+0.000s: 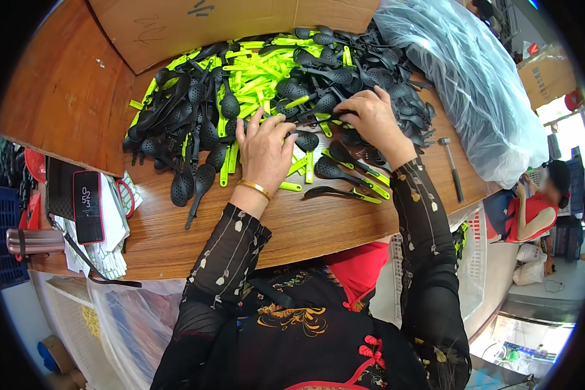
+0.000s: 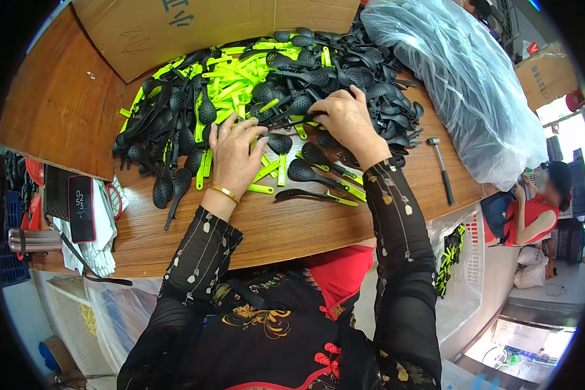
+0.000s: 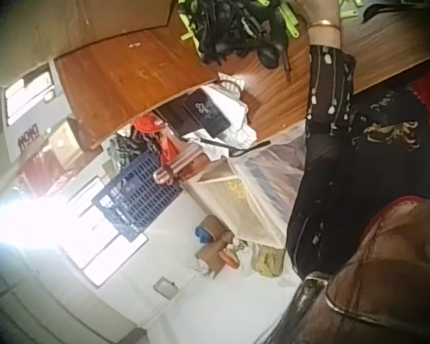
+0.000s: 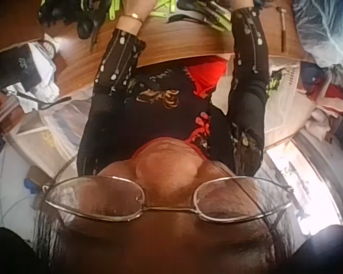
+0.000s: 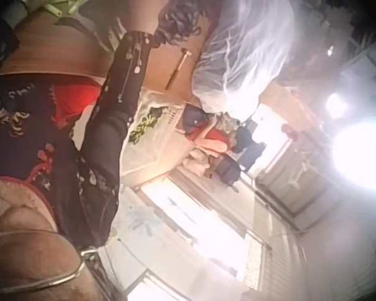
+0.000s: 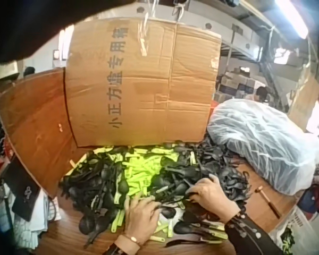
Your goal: Assembling neon yellow plastic components onto black mesh plastic parts at a workbench.
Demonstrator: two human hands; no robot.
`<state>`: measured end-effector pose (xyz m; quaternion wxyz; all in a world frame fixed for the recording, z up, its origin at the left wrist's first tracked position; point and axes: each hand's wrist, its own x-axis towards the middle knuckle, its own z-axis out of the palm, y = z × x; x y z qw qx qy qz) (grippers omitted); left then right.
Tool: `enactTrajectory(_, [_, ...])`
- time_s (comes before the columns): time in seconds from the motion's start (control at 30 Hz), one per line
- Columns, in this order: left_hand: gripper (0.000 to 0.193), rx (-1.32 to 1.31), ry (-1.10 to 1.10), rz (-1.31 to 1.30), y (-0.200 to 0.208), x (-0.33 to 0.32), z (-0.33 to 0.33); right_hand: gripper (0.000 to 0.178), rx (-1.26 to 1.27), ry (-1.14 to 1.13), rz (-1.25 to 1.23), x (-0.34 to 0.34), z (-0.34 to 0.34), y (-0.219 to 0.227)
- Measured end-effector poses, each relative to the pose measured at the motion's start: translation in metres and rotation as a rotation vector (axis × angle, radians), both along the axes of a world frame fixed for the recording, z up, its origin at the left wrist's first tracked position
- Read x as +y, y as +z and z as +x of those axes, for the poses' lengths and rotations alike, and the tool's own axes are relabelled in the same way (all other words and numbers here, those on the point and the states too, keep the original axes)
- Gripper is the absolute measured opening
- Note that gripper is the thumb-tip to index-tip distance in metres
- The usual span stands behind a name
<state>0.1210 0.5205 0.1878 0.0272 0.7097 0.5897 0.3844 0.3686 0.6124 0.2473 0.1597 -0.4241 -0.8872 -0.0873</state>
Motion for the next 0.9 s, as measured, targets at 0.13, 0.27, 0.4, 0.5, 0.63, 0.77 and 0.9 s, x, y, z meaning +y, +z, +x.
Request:
enactTrajectory(0.13, [0.022, -0.204, -0.075, 0.043, 0.011, 0.001, -0.001, 0.019, 0.160, -0.016, -0.118, -0.006, -0.013, 0.011])
enactTrajectory(0.27, [0.044, -0.865, -0.321, -0.240, 0.012, -0.003, 0.007, 0.028, 0.533, 0.175, -0.179, -0.022, -0.049, 0.023])
enactTrajectory(0.4, [0.040, -1.165, -0.489, -0.433, 0.002, -0.001, 0.004, 0.031, 0.632, 0.311, -0.312, -0.042, -0.090, 0.016])
enactTrajectory(0.5, [0.036, -1.597, -0.556, -0.756, 0.020, -0.003, -0.011, 0.032, 0.664, 0.258, -0.411, -0.044, -0.107, 0.025])
enactTrajectory(0.63, [0.052, -1.831, -0.867, -0.520, 0.008, 0.006, -0.042, 0.038, 0.589, 0.378, -0.267, -0.032, -0.132, 0.042])
enactTrajectory(0.77, [0.064, -2.192, -0.982, -0.550, 0.045, 0.011, -0.073, 0.050, 0.454, 0.563, -0.454, -0.024, -0.143, 0.044])
enactTrajectory(0.9, [0.030, -1.808, -0.252, -0.120, 0.021, 0.022, -0.077, 0.018, 0.609, 0.203, -0.555, 0.023, -0.169, 0.027])
